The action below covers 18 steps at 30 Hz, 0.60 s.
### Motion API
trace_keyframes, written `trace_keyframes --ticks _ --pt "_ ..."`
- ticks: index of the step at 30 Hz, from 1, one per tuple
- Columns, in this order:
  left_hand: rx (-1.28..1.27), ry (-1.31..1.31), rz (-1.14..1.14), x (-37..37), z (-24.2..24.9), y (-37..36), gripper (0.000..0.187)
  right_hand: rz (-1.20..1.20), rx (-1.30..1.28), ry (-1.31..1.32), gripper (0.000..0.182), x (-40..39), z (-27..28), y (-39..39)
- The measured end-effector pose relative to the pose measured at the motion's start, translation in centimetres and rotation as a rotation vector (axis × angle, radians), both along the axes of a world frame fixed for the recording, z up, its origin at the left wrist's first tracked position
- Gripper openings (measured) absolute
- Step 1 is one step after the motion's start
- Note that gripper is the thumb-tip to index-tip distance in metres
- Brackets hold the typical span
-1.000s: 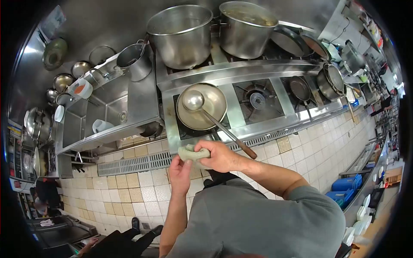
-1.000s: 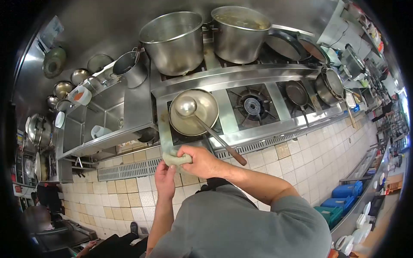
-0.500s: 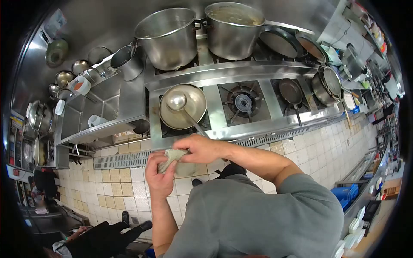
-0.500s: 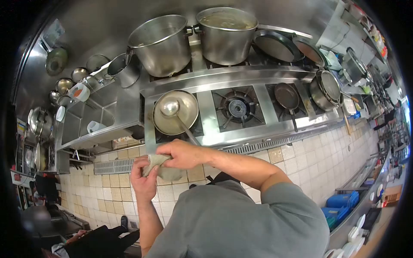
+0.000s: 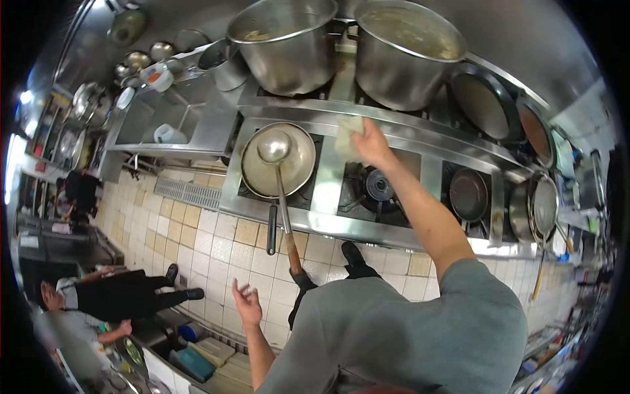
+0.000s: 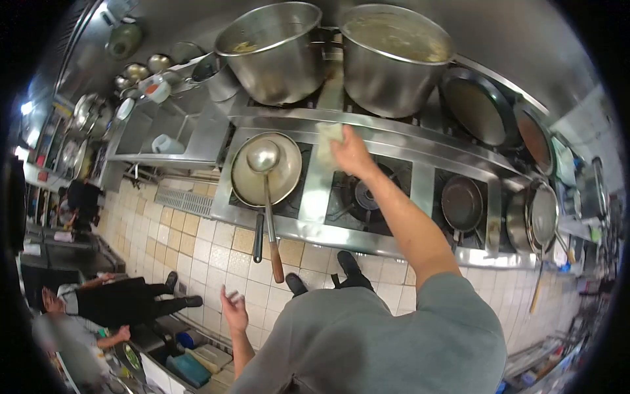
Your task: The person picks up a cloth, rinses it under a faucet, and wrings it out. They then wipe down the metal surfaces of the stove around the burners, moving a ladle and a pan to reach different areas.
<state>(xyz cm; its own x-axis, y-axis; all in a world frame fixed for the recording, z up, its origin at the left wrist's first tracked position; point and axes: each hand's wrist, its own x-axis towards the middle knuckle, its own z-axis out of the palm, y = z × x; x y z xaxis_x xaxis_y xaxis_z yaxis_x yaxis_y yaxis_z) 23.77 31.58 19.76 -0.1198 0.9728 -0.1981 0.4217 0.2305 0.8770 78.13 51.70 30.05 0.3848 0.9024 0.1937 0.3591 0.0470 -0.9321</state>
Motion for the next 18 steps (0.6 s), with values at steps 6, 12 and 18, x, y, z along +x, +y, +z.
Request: trace_keyframes --ticks 6,12,18 --pt "-0.491 0.223 0.164 -7.6 -9.4 -16.8 0.072 -0.101 -0.13 -0.086 0.044 7.2 -4.5 11.6" --pt "-0.835 -0.076 0.744 -6.9 -9.5 -31.6 0.064 -0.099 -0.184 -0.718 0.053 6.2 -2.7 13.5" --pt "-0.869 0.192 0.206 -6.6 -13.4 -33.7 0.058 0.084 -0.405 -1.054 0.068 4.2 -11.9 15.9"
